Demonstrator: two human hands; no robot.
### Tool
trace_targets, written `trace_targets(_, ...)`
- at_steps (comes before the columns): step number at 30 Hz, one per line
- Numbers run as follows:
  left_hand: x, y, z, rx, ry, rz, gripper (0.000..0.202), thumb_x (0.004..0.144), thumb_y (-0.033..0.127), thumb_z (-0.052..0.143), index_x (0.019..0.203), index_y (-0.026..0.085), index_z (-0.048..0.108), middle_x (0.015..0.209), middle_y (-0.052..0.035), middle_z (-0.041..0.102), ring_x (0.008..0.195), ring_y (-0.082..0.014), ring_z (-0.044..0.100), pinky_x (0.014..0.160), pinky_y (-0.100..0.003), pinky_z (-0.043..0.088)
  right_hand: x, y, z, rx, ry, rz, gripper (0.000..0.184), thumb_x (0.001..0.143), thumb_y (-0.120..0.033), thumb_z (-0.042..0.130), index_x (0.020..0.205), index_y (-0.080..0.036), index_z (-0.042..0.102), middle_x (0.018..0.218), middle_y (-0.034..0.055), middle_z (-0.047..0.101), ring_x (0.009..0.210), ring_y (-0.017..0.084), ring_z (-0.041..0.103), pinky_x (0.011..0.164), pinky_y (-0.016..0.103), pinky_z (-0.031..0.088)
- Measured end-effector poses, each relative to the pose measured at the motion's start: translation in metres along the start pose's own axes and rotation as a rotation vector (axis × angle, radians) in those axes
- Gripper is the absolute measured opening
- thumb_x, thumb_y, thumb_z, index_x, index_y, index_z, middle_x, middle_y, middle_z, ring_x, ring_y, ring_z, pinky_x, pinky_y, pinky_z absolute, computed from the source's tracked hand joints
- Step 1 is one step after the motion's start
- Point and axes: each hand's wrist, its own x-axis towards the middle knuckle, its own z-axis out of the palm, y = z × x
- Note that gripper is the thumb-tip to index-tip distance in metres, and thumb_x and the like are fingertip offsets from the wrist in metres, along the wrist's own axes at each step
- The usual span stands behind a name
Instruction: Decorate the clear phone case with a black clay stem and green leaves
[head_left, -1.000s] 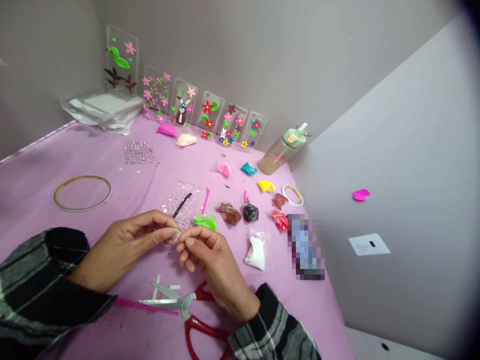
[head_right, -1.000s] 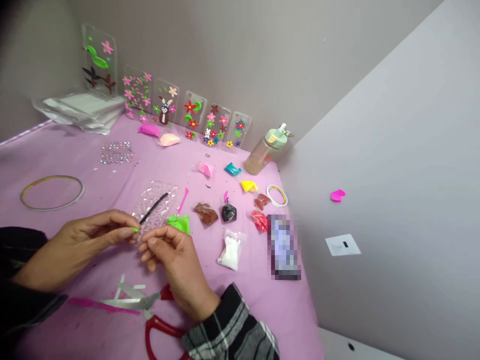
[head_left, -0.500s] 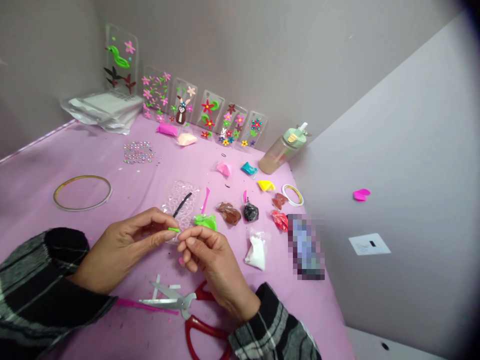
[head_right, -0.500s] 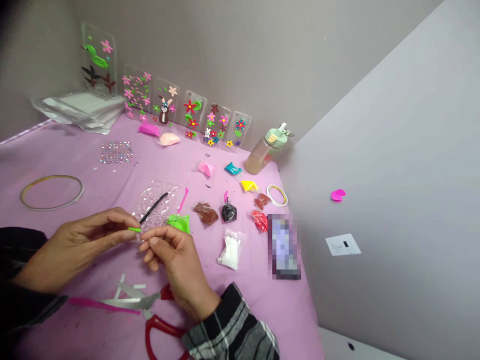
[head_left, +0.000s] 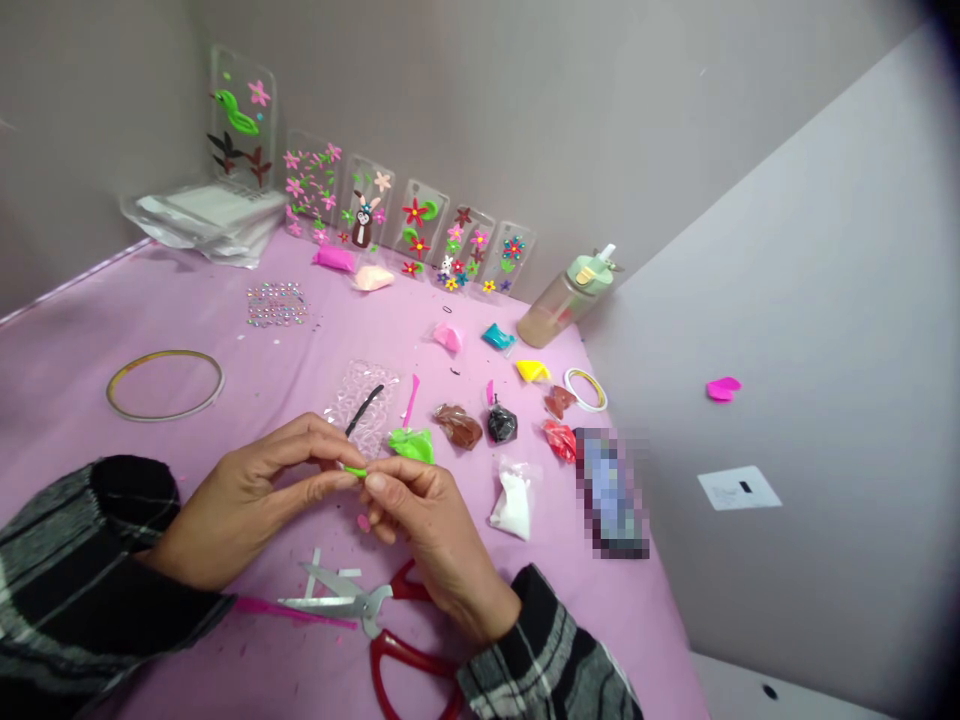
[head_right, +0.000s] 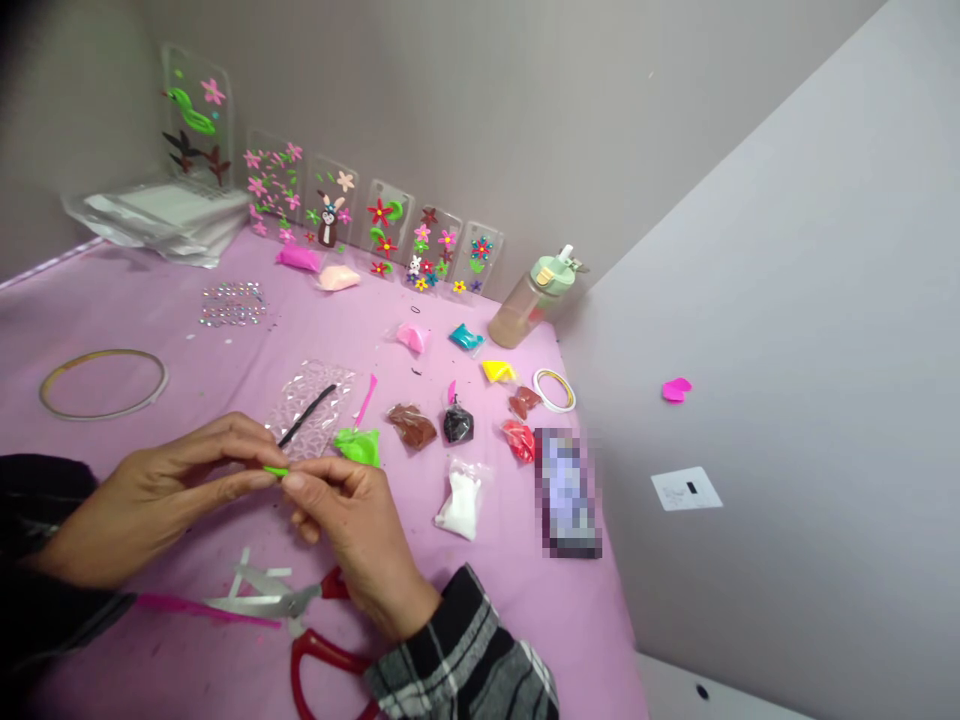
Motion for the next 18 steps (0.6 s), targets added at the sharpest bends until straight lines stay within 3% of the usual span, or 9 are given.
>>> trace_targets(6,-0.0006,-0.0014,0.0022,0.021,-0.014,0.036,0.009,0.097,0.044,0.083,0.096,0.039,0.091,0.093,0.0017,0.083,0.089,-0.0193,0.078,0.087,-0.022,0.064,0.0003,-0.0009,-0.0002,0.014,0.031,0.015,0.045,0.074,-0.059,0.105,0.085,-0.021,0.083,0.062,-0.0057,0.063,0.055,0.010,0.047,0.061,0.028,0.034)
trace_targets(11,-0.0002,-0.0010,0.0027,0.038,-0.010,0.087,0.010,0.097,0.037,0.081,0.091,0.038,0.089,0.088,0.0017,0.081,0.083,-0.0187,0.077,0.083,-0.023,0.064,0.0013,-0.0004,-0.0003,-0.010,0.040,-0.001,0.048,0.076,-0.062,0.103,0.087,-0.020,0.083,0.062,-0.0057,0.064,0.055,0.009,0.048,0.060,0.027,0.036)
trace_targets(18,-0.0023,-0.0049,0.0044,0.040,-0.013,0.126,0.010,0.098,0.034,0.081,0.097,0.040,0.089,0.092,0.0027,0.083,0.087,-0.0189,0.079,0.084,-0.022,0.063,0.0007,-0.0011,-0.0001,-0.054,0.073,-0.015,0.045,0.076,-0.061,0.103,0.080,-0.022,0.082,0.063,-0.0045,0.062,0.057,0.012,0.047,0.062,0.028,0.044)
